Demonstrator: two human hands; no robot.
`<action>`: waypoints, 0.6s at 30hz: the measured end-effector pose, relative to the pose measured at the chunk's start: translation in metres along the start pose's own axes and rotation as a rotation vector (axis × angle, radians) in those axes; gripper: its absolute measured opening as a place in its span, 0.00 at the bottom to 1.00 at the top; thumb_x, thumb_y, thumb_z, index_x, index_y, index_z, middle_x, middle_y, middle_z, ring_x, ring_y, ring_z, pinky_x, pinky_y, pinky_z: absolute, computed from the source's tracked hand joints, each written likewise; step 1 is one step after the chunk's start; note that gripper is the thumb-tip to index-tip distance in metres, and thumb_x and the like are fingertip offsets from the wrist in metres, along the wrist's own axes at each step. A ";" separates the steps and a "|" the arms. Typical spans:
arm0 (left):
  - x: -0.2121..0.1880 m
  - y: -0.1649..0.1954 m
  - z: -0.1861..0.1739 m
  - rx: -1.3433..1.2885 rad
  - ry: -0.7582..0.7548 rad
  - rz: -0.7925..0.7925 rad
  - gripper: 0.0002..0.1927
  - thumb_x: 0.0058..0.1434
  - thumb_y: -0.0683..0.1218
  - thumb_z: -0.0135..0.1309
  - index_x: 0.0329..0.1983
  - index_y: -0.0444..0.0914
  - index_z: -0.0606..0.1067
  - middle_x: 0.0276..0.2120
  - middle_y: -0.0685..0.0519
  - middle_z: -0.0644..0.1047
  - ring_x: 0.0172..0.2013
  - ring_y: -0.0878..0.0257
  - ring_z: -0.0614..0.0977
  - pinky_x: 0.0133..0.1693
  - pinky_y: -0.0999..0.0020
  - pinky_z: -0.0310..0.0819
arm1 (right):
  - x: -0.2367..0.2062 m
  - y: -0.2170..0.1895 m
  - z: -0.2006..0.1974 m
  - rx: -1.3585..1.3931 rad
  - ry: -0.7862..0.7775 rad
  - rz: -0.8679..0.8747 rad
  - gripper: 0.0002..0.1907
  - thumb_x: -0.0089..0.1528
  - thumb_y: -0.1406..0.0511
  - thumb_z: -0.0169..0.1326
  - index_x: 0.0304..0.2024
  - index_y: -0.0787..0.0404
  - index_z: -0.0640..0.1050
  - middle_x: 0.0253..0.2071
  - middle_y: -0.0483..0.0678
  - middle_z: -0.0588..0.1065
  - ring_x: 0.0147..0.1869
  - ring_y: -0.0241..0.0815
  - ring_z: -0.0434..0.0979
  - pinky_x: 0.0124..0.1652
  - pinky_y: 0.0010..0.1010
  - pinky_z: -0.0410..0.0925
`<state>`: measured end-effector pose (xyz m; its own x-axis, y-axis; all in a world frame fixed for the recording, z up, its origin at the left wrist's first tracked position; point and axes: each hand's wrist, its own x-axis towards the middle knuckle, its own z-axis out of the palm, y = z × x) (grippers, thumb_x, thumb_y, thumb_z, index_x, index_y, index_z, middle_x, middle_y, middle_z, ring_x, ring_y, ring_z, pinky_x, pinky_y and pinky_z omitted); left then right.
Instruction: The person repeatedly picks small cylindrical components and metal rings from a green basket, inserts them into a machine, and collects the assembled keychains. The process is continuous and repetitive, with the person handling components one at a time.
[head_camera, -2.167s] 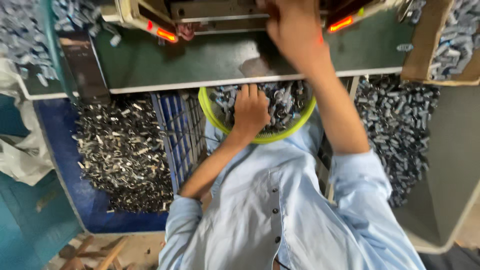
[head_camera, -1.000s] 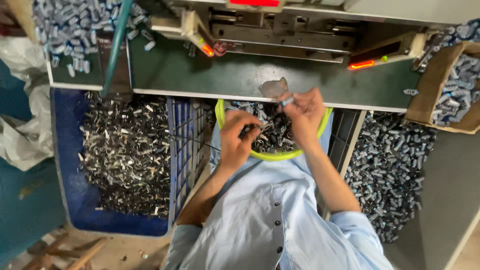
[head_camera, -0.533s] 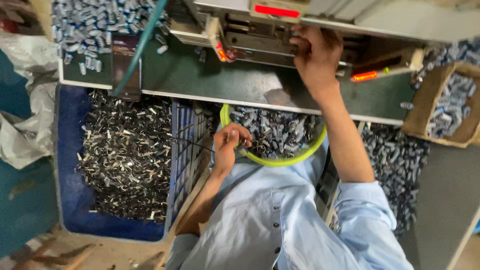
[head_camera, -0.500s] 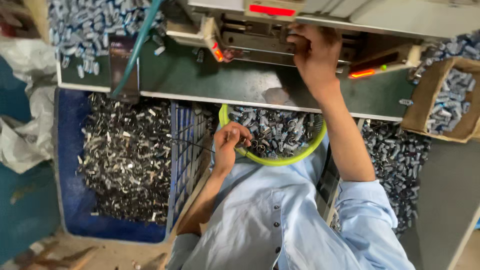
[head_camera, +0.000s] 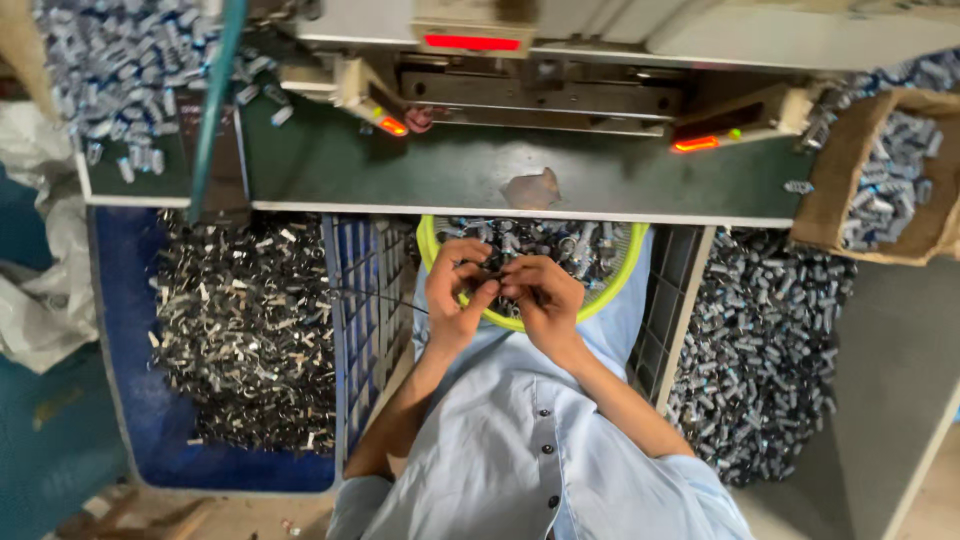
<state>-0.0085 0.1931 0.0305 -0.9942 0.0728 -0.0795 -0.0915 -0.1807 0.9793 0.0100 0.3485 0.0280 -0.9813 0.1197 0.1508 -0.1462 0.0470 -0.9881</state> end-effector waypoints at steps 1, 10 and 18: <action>0.003 0.002 0.002 0.044 -0.053 -0.012 0.12 0.57 0.39 0.58 0.43 0.33 0.71 0.39 0.56 0.76 0.31 0.68 0.78 0.35 0.75 0.72 | -0.002 0.007 -0.002 -0.182 -0.015 -0.196 0.12 0.57 0.79 0.62 0.42 0.64 0.79 0.47 0.53 0.79 0.46 0.41 0.82 0.43 0.27 0.74; 0.020 0.029 0.000 0.514 -0.142 0.512 0.09 0.53 0.33 0.58 0.37 0.34 0.75 0.29 0.47 0.75 0.27 0.52 0.78 0.32 0.65 0.72 | 0.004 0.049 -0.013 0.477 -0.058 0.203 0.12 0.65 0.78 0.56 0.49 0.65 0.71 0.48 0.53 0.80 0.51 0.38 0.81 0.50 0.28 0.76; -0.002 0.030 -0.012 0.789 -0.137 0.767 0.10 0.52 0.33 0.54 0.37 0.36 0.77 0.29 0.50 0.74 0.29 0.54 0.79 0.32 0.61 0.75 | 0.004 0.041 -0.011 0.536 0.051 0.451 0.14 0.63 0.82 0.55 0.40 0.63 0.66 0.41 0.58 0.80 0.35 0.41 0.79 0.33 0.30 0.73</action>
<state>-0.0102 0.1756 0.0578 -0.7525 0.3260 0.5723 0.6560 0.4479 0.6074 0.0015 0.3620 -0.0117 -0.9555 0.0598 -0.2888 0.2190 -0.5121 -0.8305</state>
